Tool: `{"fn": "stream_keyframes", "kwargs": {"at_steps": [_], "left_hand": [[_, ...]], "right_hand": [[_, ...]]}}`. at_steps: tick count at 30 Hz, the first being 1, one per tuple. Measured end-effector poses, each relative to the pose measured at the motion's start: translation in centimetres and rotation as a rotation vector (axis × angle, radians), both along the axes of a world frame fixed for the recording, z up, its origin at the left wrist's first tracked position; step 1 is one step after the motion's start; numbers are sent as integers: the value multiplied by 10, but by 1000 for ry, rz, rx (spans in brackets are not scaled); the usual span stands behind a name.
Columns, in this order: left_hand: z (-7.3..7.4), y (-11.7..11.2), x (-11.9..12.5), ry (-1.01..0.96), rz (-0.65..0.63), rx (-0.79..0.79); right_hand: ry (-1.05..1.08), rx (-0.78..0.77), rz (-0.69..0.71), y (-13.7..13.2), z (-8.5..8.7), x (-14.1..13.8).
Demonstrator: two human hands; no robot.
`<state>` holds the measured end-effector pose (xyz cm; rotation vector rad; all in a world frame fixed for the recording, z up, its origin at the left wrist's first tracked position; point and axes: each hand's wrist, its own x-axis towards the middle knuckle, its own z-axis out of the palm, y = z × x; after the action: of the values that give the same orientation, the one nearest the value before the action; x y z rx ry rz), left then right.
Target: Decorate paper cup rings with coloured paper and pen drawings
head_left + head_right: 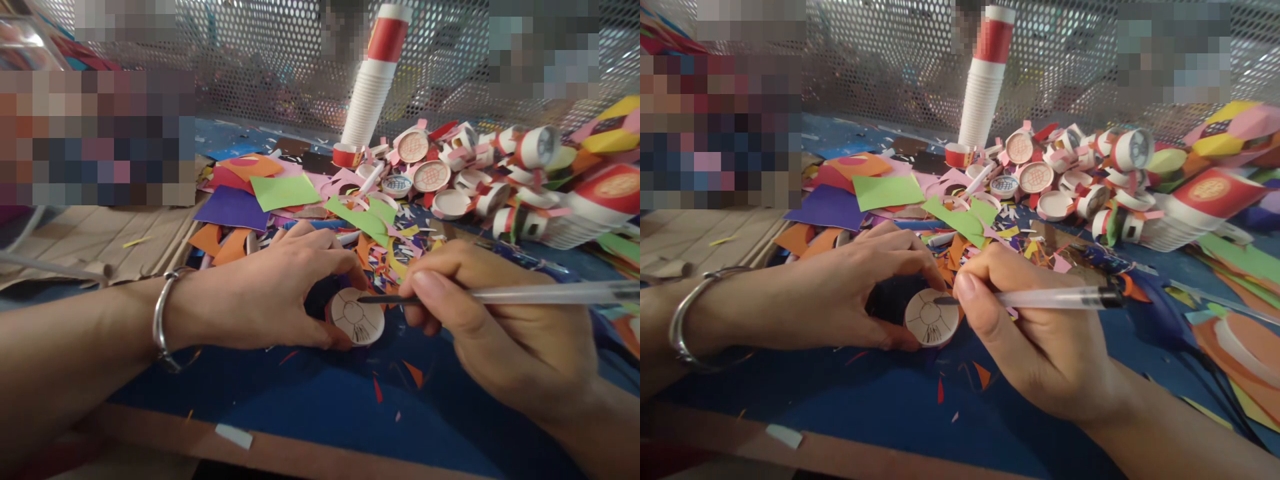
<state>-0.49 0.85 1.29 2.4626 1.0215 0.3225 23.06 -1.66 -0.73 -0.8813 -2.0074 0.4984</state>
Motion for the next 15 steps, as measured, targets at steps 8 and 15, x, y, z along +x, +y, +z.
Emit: {"fn": "stream_keyframes", "kwargs": {"at_steps": [8, 15], "left_hand": [[1, -1, -1, 22, 12, -11], [2, -1, -1, 12, 9, -20]], "right_hand": [[-81, 43, 36, 2, 0, -1], [-53, 17, 53, 0, 3, -4]]}}
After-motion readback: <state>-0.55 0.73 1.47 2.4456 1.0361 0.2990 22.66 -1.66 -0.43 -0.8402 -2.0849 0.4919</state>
